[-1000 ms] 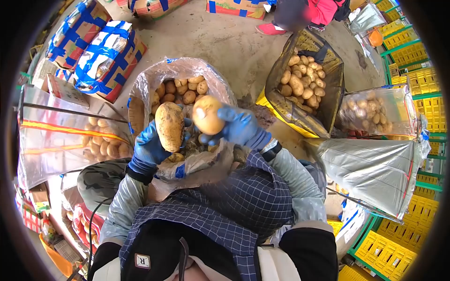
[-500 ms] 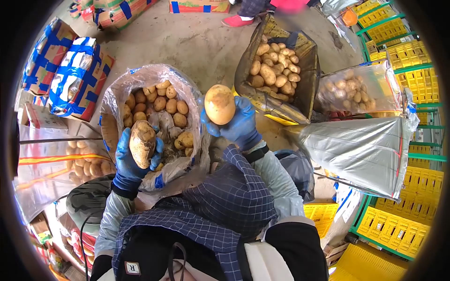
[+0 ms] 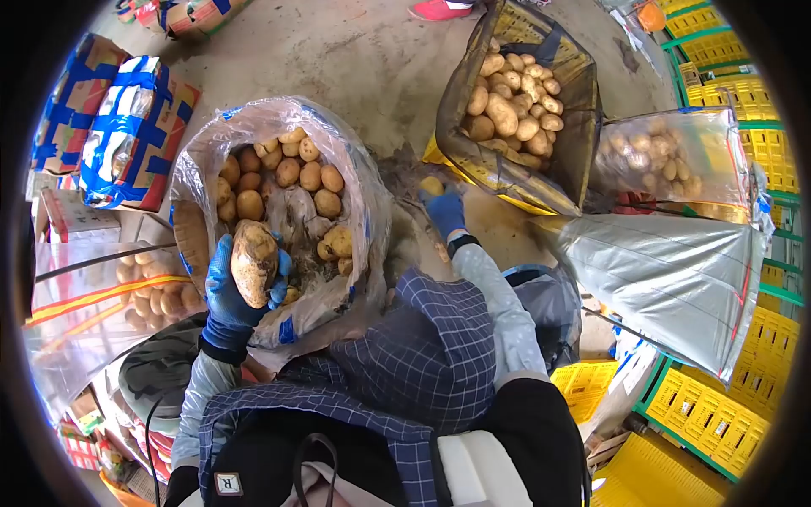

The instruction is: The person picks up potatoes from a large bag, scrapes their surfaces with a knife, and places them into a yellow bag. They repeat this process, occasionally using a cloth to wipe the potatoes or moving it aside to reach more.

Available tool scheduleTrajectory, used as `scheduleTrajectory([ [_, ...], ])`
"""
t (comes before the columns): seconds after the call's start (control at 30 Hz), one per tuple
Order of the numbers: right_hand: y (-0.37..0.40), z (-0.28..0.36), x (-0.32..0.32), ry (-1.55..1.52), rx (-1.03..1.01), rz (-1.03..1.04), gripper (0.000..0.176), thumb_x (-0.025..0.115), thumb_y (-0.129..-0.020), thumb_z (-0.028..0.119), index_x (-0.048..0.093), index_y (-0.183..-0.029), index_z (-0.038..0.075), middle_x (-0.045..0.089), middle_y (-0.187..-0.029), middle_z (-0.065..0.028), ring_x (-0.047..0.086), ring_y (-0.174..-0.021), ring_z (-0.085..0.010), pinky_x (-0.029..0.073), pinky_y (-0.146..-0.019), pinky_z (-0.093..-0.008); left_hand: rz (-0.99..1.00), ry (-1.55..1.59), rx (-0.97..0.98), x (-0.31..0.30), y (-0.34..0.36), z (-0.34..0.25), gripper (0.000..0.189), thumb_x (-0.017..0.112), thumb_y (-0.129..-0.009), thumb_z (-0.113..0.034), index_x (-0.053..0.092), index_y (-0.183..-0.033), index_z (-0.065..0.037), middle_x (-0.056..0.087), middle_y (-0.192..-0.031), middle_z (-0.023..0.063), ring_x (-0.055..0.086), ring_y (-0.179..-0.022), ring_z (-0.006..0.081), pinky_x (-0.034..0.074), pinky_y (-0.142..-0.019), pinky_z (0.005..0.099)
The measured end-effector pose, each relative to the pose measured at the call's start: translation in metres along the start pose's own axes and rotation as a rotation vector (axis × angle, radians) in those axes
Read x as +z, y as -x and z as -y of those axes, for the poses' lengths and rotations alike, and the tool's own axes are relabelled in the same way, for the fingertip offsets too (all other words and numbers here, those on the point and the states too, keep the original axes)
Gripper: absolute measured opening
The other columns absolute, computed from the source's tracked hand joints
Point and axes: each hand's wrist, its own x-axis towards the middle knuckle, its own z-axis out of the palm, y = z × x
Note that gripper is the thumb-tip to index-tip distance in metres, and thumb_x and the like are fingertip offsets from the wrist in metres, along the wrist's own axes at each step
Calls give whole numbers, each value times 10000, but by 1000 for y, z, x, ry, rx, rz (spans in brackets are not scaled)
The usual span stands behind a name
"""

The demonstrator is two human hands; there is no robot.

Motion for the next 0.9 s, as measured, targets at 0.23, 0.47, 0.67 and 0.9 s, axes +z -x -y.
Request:
scheduleTrajectory([
  [0.23,-8,-26,4,637,-393,83,526,656,-835,186,515,-1342,192,583,-1165,-196,644,-1018,-401,522,-751,-544,69,68,-101,23,-20,-1,748,342,-997,-656,546,-1295,-1,652,-934,197,606,-618,273,468,-502,354],
  [0.47,-29,-14,-9,829,-462,178,471,698,-816,187,586,-1274,188,629,-1156,-184,644,-1039,-387,523,-839,-507,112,165,-220,36,-17,-6,767,290,-1031,-618,504,-1329,55,647,-912,219,629,-642,258,507,-482,287],
  [0.67,5,55,-87,-199,-415,-97,616,857,-714,164,629,-1272,38,678,-1142,-151,651,-1074,-302,516,-953,-393,185,307,-276,29,-12,-10,790,344,-1011,-644,494,-1350,54,650,-908,235,647,-654,261,516,-475,289],
  [0.9,-36,109,-181,507,-654,-775,474,715,-866,347,660,-1195,10,690,-1073,-215,680,-932,-385,555,-831,-443,28,222,-175,27,-16,-4,772,392,-997,-656,540,-1305,36,601,-861,158,523,-559,199,400,-420,262],
])
